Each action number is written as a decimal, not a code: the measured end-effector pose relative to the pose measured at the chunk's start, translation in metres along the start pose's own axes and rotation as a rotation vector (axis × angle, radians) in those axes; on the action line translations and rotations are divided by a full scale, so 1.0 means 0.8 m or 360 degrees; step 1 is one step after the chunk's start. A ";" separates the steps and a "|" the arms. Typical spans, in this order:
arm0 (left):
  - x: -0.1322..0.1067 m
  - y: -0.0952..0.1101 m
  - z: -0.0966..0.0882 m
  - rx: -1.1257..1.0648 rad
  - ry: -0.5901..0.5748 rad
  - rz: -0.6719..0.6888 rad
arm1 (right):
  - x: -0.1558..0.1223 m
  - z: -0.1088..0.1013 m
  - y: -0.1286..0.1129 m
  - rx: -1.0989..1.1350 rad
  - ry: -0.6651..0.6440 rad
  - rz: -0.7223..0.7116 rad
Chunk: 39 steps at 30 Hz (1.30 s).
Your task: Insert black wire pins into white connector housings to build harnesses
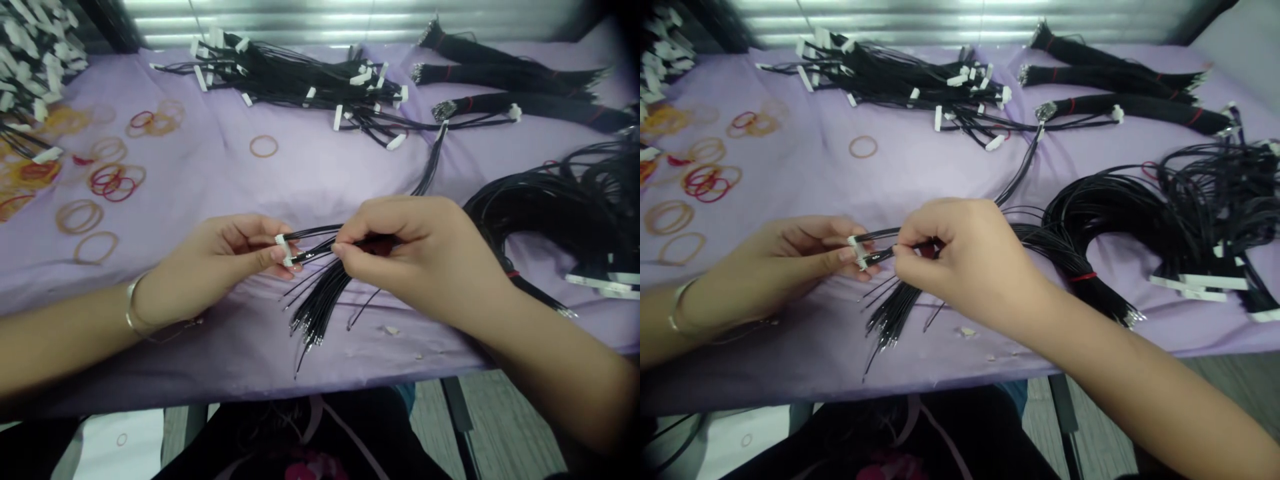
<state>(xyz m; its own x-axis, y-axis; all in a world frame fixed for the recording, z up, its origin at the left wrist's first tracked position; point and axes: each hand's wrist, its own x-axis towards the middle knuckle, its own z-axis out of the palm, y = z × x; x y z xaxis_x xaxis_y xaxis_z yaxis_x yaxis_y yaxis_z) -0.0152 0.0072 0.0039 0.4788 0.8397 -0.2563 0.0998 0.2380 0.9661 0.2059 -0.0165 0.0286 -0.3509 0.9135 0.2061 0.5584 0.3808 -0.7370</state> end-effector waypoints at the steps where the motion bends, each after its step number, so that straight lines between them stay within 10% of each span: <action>1: 0.000 -0.001 -0.001 -0.0005 -0.0008 0.0006 | 0.001 0.000 0.000 -0.0015 -0.0004 0.0013; 39: 0.001 0.008 0.009 -0.0104 0.0008 -0.0168 | -0.005 0.013 0.003 -0.0477 0.0068 -0.0301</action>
<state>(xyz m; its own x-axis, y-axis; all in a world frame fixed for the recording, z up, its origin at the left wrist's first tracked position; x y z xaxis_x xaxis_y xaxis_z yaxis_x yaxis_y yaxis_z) -0.0083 0.0060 0.0098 0.4643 0.8106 -0.3568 0.0921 0.3565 0.9297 0.2006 -0.0205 0.0193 -0.4406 0.8257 0.3522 0.6847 0.5628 -0.4630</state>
